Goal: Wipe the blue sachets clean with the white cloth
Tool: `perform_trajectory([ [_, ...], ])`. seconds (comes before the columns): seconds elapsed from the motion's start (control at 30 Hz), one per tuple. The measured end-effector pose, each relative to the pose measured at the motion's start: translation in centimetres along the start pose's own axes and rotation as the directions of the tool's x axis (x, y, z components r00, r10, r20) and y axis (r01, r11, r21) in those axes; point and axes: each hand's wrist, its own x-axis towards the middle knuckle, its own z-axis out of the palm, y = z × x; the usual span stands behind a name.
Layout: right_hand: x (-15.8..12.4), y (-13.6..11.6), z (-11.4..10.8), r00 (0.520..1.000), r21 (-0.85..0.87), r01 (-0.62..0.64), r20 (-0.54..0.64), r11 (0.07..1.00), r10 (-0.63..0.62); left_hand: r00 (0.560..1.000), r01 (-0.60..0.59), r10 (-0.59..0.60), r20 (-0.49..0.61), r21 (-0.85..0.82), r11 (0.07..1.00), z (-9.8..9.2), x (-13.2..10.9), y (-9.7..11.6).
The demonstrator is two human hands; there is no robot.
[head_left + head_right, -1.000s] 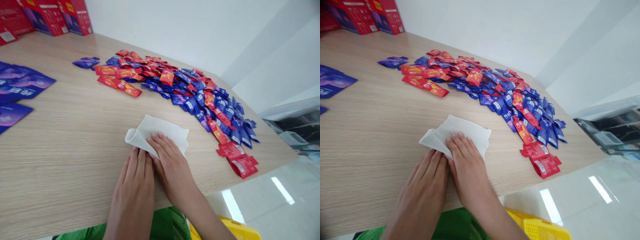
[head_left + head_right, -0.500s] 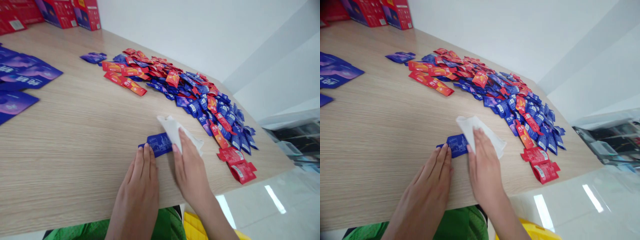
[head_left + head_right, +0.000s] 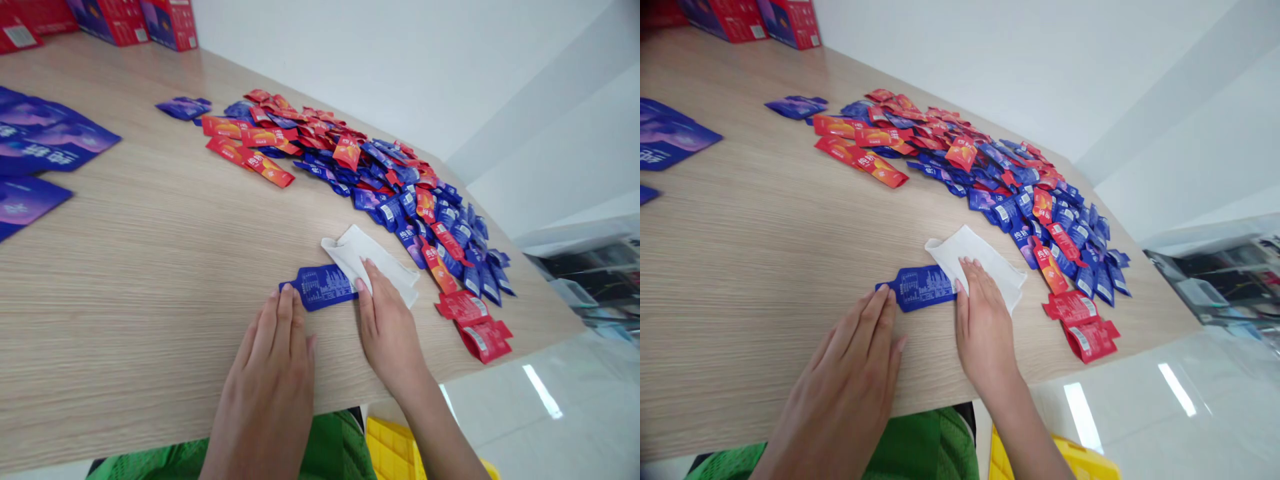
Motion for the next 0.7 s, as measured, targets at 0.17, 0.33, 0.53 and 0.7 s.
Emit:
perform_trajectory([
  [0.17, -0.5, -3.4, 0.3, 0.992, 0.061, 0.123, 0.016, 0.991, -0.124, 0.998, -0.058, 0.058, 0.038, -0.005, 0.998, -0.6, 0.6, -0.2],
  [0.33, -0.5, -4.2, 0.6, 0.930, 0.047, 0.288, 0.226, 0.957, -0.291, 0.995, -0.087, 0.087, 0.043, -0.005, 0.996, -0.7, 0.5, -0.5],
  [0.53, -0.9, 0.6, -0.6, 0.999, -0.056, 0.005, 0.048, 0.998, -0.003, 0.998, -0.062, 0.062, 0.017, -0.002, 0.998, -0.6, 0.1, -0.5],
  [0.7, -1.6, -1.9, -0.5, 0.999, 0.030, -0.032, -0.021, 0.999, 0.033, 0.998, -0.056, 0.056, 0.021, 0.010, 0.998, -0.6, 0.3, -0.3],
])
